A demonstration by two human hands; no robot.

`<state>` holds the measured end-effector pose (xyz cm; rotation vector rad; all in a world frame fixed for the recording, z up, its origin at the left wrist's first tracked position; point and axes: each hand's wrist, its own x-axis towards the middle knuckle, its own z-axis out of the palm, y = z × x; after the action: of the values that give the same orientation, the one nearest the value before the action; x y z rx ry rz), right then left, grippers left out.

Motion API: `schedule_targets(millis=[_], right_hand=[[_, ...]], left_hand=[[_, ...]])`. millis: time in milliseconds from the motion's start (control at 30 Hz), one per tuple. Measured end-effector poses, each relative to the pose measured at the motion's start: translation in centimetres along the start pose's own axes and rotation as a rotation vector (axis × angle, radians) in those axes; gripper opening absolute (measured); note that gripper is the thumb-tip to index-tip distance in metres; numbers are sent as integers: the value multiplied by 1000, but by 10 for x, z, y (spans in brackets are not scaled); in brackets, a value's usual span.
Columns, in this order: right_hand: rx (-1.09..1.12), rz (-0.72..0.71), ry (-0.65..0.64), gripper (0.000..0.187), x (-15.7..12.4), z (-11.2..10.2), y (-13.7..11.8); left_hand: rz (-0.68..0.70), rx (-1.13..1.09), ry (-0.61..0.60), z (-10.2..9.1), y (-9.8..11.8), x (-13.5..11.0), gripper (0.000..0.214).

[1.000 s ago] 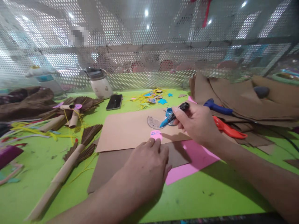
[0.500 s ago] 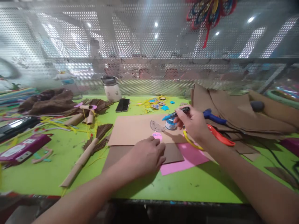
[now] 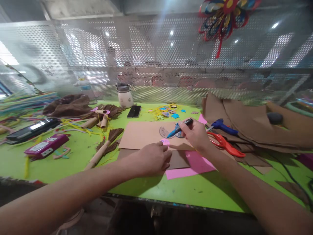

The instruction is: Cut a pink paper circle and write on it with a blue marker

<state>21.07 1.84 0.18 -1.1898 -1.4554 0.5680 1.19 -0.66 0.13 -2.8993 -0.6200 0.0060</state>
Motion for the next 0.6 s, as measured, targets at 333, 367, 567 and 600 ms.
schedule_targets(millis=[333, 367, 567, 600], right_hand=[[28, 27, -105, 37, -8, 10, 6], [24, 38, -109, 37, -9, 11, 6], [11, 73, -157, 34, -4, 12, 1], [25, 82, -150, 34, -4, 10, 0]], left_hand=[[-170, -102, 161, 22, 11, -19, 42], [-179, -120, 161, 23, 11, -20, 42], [-201, -211, 163, 21, 10, -22, 42], [-209, -229, 167, 20, 9, -23, 42]])
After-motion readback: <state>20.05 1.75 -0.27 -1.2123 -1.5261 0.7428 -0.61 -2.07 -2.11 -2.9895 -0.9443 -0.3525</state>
